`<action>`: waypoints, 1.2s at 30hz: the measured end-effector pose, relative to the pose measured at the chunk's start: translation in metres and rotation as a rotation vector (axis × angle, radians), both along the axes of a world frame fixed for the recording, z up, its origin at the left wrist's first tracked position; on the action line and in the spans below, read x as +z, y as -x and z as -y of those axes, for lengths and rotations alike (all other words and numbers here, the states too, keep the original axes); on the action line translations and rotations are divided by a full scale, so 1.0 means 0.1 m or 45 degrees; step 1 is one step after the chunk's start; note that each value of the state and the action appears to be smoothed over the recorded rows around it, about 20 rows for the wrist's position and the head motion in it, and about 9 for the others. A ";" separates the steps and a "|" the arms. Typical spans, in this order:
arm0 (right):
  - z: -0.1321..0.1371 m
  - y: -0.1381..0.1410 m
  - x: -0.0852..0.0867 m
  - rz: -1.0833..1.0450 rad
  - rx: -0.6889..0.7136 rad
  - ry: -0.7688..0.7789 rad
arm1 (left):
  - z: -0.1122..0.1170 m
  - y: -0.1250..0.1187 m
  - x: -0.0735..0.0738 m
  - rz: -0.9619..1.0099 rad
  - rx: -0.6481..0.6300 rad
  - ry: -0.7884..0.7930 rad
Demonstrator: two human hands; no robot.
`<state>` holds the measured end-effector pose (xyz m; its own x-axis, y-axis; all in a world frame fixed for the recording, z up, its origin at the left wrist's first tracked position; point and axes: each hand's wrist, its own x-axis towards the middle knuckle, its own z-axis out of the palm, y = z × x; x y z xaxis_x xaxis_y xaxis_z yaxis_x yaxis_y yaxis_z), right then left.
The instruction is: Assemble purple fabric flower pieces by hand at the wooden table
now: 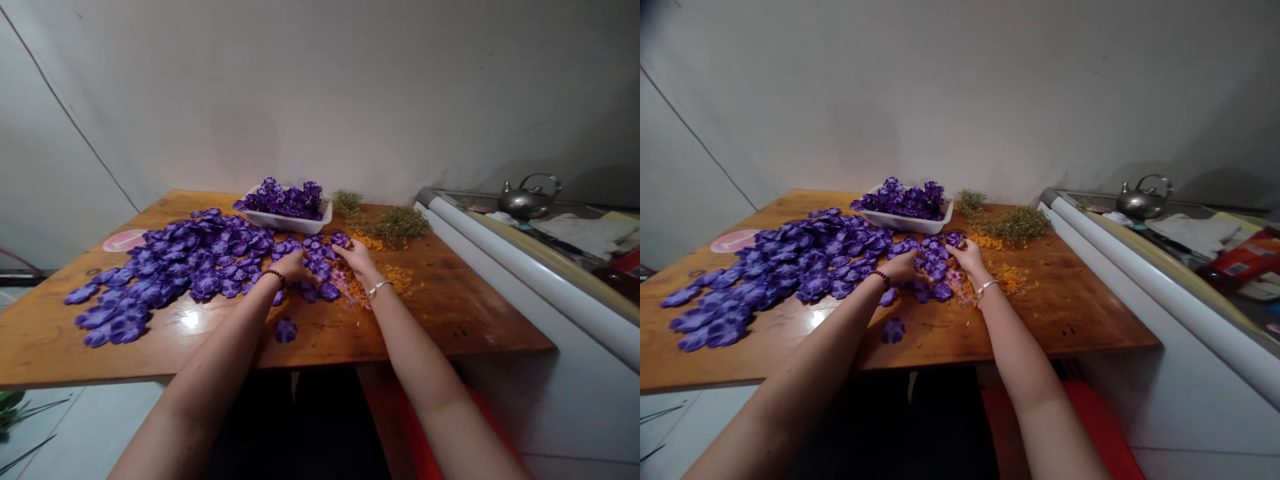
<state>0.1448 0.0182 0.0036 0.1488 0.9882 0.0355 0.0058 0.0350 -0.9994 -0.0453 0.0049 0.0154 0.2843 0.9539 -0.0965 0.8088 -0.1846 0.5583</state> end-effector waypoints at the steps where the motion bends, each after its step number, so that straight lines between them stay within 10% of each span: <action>1: -0.02 -0.01 0.00 -0.009 -0.039 0.009 | 0.00 0.00 0.01 -0.029 0.036 -0.002; 9: -0.02 -0.01 -0.01 -0.072 -0.100 0.028 | 0.04 -0.14 -0.06 -0.205 0.101 -0.387; 36: -0.08 -0.07 -0.08 0.143 -0.164 -0.088 | 0.04 -0.16 -0.09 -0.150 0.278 -0.421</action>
<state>0.1515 0.0264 -0.0041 0.2653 0.9559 0.1260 0.1260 0.0952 -0.9874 -0.0297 0.0010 0.0062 0.0771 0.9756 0.2058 0.9039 -0.1555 0.3985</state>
